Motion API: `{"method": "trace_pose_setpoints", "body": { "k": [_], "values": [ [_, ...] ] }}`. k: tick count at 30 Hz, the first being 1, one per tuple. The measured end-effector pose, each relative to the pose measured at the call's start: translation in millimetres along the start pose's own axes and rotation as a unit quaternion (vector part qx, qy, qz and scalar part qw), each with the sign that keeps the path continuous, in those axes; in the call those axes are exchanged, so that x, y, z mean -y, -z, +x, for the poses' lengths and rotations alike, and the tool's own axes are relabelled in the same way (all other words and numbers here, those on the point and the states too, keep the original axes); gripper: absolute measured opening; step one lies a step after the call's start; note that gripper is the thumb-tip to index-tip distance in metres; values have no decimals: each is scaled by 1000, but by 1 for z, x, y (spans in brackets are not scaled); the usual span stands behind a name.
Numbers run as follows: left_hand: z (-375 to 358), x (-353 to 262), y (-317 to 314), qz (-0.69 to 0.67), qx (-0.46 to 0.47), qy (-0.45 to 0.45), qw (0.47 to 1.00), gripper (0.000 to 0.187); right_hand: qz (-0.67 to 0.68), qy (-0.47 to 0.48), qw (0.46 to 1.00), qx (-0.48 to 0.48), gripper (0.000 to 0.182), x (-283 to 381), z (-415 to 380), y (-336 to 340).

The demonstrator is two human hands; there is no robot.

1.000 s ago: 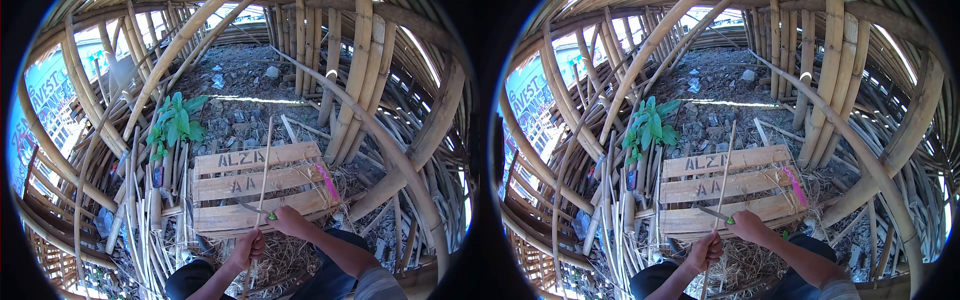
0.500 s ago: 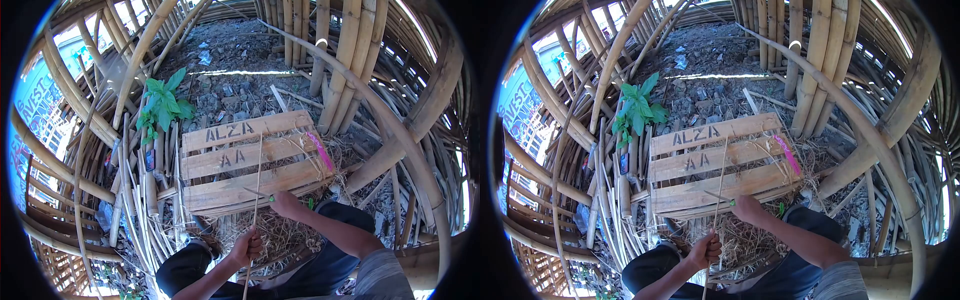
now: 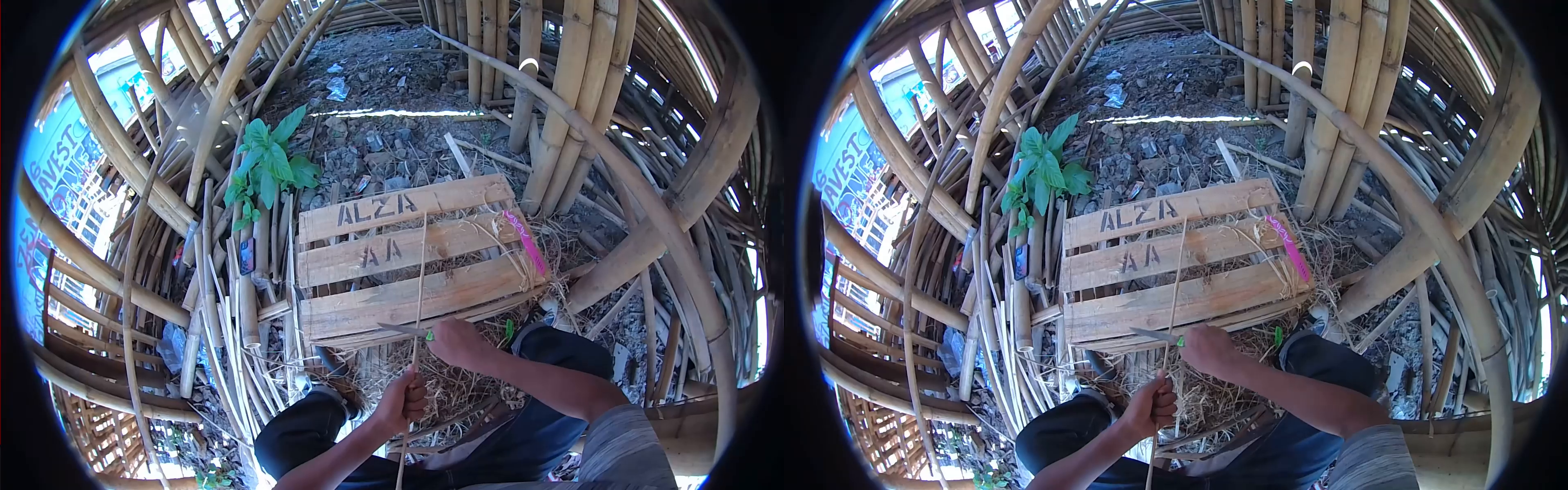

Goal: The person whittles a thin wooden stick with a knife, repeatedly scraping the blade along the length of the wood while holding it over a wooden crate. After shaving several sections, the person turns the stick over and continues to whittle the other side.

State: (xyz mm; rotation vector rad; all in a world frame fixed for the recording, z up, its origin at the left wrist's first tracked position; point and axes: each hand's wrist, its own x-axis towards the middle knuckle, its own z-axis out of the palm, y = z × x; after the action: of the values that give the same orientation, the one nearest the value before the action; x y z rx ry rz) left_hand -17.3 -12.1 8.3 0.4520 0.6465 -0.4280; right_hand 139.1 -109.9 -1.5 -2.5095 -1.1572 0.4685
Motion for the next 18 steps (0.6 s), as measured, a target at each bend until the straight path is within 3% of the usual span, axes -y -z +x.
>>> {"method": "trace_pose_setpoints", "body": {
  "k": [3,6,9,12,14,16,18],
  "values": [
    [-1,5,-2,-2,3,5,1000,40,-23,69,997,40,24,7,-7,6],
    [-9,11,-5,2,-20,9,1000,40,-41,6,997,59,22,-11,6,-1],
    [-10,4,-9,-19,-5,8,1000,38,-38,-37,998,-33,22,-32,25,15],
    [-8,0,-6,-37,0,23,999,41,-34,15,999,8,22,-10,1,7],
    [-7,0,-4,-48,11,30,998,41,-39,119,988,87,22,11,-20,-1],
    [-10,4,1,-61,17,45,997,42,-66,42,993,94,22,4,1,14],
    [-9,2,-1,-64,54,46,995,43,-51,-50,997,-6,29,-27,32,23]
  ]
}}
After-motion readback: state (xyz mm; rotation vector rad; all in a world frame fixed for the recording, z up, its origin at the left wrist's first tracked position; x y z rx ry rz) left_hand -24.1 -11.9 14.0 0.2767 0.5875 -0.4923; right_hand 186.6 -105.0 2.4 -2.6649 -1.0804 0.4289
